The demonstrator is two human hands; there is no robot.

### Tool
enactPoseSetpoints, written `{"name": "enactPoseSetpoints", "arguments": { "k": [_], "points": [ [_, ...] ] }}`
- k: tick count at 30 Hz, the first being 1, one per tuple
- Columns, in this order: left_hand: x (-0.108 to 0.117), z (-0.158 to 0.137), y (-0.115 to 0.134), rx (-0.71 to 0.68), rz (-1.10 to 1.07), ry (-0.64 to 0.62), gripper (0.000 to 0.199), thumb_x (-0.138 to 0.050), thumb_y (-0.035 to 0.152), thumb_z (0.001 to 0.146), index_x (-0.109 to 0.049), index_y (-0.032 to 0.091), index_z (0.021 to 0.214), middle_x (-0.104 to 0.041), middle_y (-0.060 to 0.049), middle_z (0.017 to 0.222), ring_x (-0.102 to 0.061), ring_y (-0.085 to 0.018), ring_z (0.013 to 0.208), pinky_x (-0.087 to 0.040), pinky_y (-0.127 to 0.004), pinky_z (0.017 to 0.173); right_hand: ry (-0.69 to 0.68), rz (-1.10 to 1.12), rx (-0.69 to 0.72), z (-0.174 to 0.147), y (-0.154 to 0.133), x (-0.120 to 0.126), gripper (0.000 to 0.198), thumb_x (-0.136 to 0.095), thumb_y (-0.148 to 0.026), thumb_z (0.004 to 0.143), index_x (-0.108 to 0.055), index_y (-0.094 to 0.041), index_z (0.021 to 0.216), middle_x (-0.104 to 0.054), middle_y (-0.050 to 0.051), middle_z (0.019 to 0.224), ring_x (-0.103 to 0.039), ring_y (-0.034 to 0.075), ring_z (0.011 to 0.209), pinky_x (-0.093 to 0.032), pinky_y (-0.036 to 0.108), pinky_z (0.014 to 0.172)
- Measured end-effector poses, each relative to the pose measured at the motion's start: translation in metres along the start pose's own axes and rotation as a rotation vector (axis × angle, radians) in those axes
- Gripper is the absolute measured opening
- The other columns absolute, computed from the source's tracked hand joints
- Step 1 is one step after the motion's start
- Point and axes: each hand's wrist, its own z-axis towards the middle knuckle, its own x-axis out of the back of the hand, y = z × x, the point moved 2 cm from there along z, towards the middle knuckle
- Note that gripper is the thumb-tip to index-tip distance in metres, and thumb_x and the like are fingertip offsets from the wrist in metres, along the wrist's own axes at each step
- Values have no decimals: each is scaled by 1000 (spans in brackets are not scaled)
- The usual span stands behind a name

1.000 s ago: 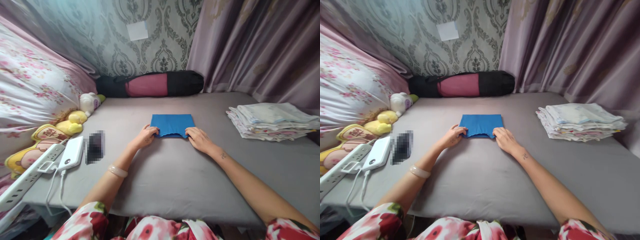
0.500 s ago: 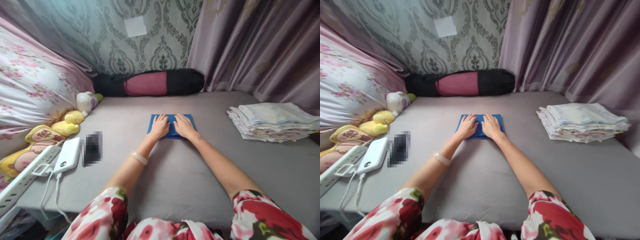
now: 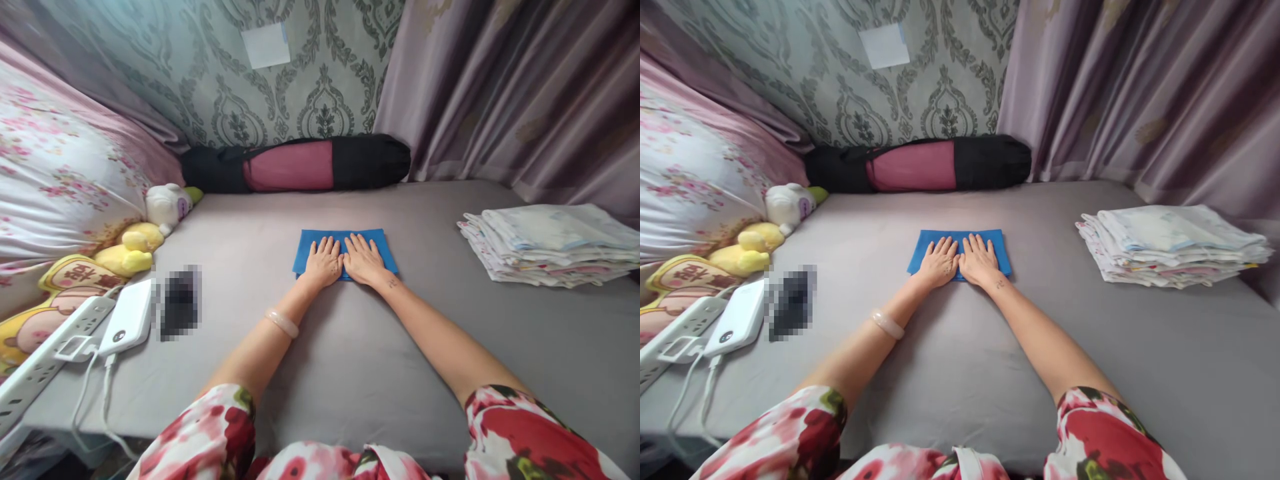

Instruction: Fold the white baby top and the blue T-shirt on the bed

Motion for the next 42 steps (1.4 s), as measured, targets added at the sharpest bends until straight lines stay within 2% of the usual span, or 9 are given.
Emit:
{"name": "enactPoseSetpoints", "arguments": {
  "k": [8,12,15,19,27,31,34,36,42],
  "points": [
    [20,18,-8,-18,-44,58,33,-36,31,97,-60,16,114,-63,-12,124,-54,-27,118,-43,-41,100,95,-21,30,10,-4,12,51,-28,-27,95,-51,-9,137,-46,17,147,-38,30,136,-22,51,115],
    [17,31,-15,-20,-47,148,41,-35,26,96,-50,15,133,-51,-12,143,-40,-27,136,-32,-44,111,136,-17,82,20,-6,11,56,-26,-24,95,-40,-4,145,-37,15,154,-25,27,145,-15,48,118],
    [4,34,-18,-37,-37,117,49,-32,29,98,-41,14,143,-41,-10,153,-28,-29,144,-21,-49,118,70,-14,120,25,-6,3,60,-26,-24,94,-33,-1,149,-29,14,158,-19,26,148,-11,47,120],
    [-7,34,-19,-23,-32,61,51,-25,31,100,-41,14,145,-42,-11,152,-31,-28,144,-21,-50,118,13,19,103,27,-3,-3,61,-25,-26,94,-32,-4,150,-30,13,158,-23,25,147,-13,48,120],
    [-5,32,-18,-14,-32,53,52,-23,32,100,-40,14,146,-41,-10,153,-30,-27,144,-22,-50,118,24,29,99,26,-2,-3,60,-25,-25,94,-34,-4,150,-31,13,157,-24,24,146,-13,47,120],
    [-3,29,-17,-15,-34,100,53,-24,32,100,-38,15,148,-35,-9,156,-23,-28,147,-19,-50,119,-2,41,97,26,-2,2,60,-25,-27,95,-32,-4,150,-29,13,158,-21,24,147,-13,47,120],
    [-1,27,-16,-28,-34,134,53,-23,35,100,-37,18,149,-33,-7,157,-19,-27,149,-15,-51,120,77,30,34,24,0,9,59,-25,-27,96,-32,-4,150,-25,13,160,-17,25,148,-11,49,120],
    [-1,28,-15,-42,-42,96,54,-22,38,100,-37,19,148,-35,-7,156,-21,-26,148,-15,-51,120,113,19,-20,21,2,12,59,-25,-27,96,-32,-3,150,-24,14,160,-16,25,148,-10,50,120],
    [-4,31,-16,-47,-54,29,55,-22,43,100,-38,21,148,-38,-7,155,-26,-27,146,-17,-53,119,45,22,-54,18,8,2,59,-24,-29,97,-33,-5,149,-27,13,159,-19,25,148,-10,51,120]
  ]
}}
